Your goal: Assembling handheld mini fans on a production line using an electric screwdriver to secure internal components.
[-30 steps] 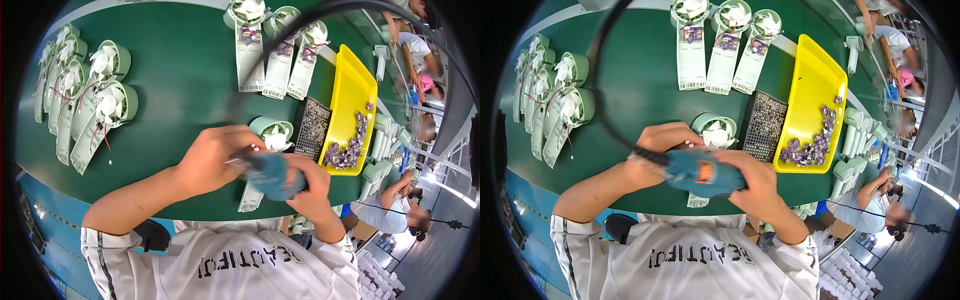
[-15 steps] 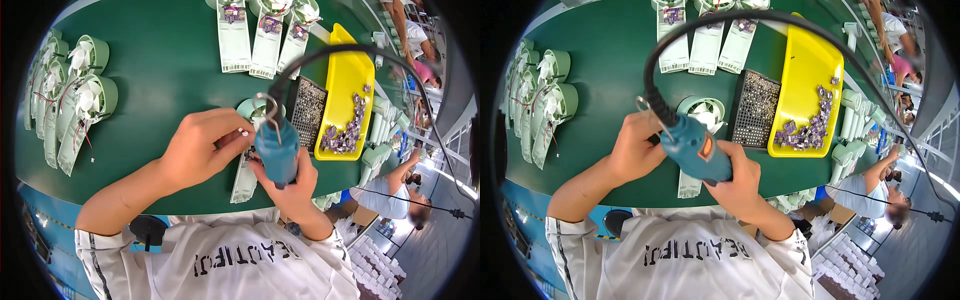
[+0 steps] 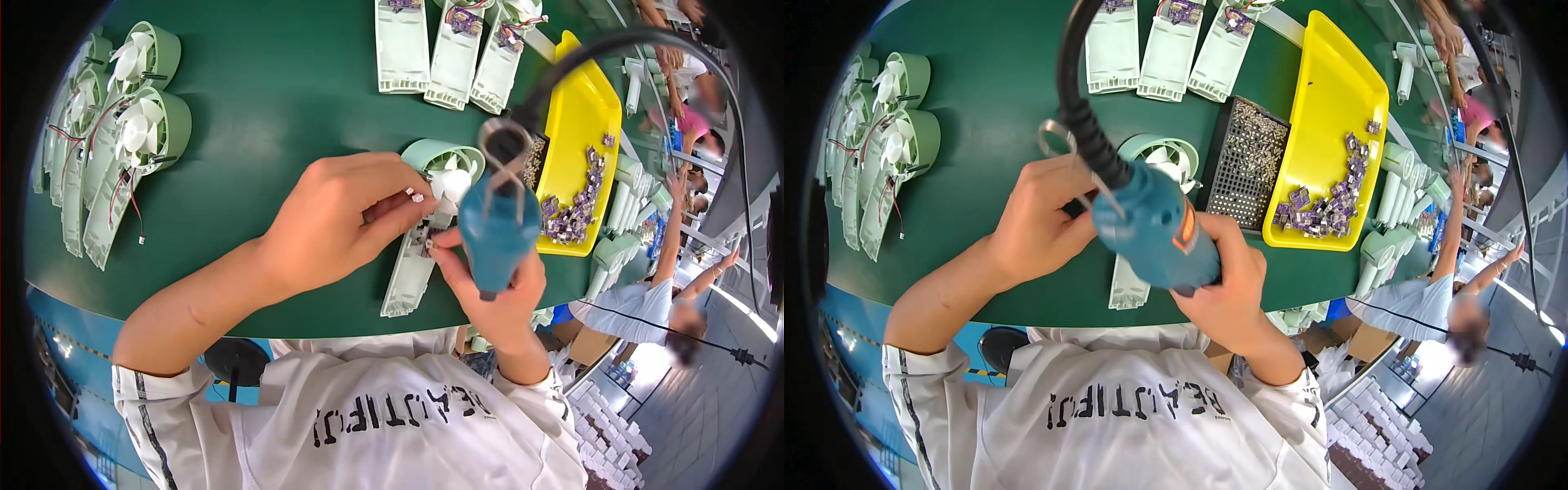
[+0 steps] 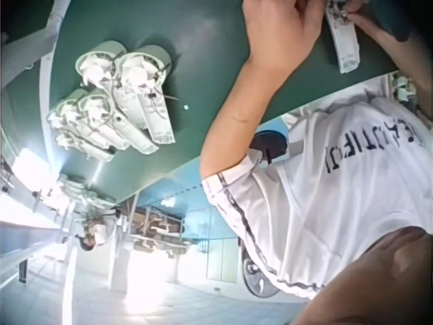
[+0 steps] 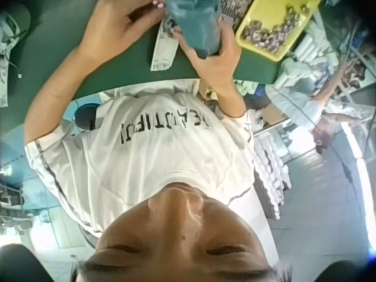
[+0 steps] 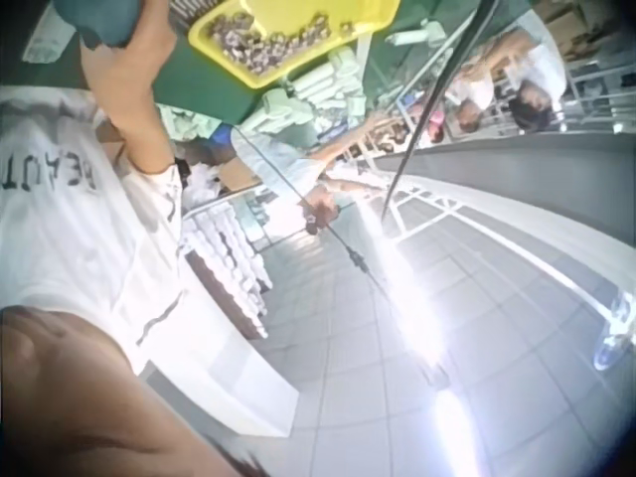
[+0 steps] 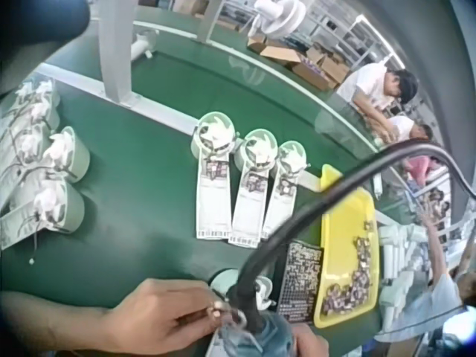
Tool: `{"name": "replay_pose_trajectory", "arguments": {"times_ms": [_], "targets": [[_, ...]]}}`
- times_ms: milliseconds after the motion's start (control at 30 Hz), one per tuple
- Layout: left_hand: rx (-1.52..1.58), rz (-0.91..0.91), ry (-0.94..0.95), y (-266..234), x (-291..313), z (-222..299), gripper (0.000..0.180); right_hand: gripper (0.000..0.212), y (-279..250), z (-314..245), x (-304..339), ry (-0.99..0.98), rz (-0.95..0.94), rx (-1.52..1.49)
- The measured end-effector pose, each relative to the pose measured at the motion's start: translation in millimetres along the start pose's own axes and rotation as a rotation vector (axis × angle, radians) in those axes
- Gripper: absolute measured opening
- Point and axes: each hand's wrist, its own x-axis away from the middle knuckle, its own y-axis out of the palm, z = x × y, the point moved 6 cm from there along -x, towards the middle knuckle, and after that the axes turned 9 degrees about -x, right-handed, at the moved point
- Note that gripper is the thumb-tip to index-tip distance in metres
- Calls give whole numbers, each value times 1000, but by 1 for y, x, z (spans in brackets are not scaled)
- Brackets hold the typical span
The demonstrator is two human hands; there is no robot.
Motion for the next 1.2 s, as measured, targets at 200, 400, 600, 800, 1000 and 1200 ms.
{"name": "replay_pose_trajectory", "arguments": {"times_ms": [200,400,600,800,1000,1200], "targets": [[-30,-18,8,1,2,0,6,38,4,-4,-6,-24,-68,74],[-62,-51,35,0,-1,3,8,36,-4,-3,-1,-74,-34,66],[-42,-40,-3,2,2,-2,12,37,1,-10,-11,-22,-74,145],[-88,-73,-12,4,2,-1,14,40,1,-2,-11,-8,-74,140],[-188,-105,3,9,8,-10,18,45,2,-9,-15,-48,-134,228],[17,-80,108,9,8,-6,24,56,9,-21,-11,-188,-170,363]]}}
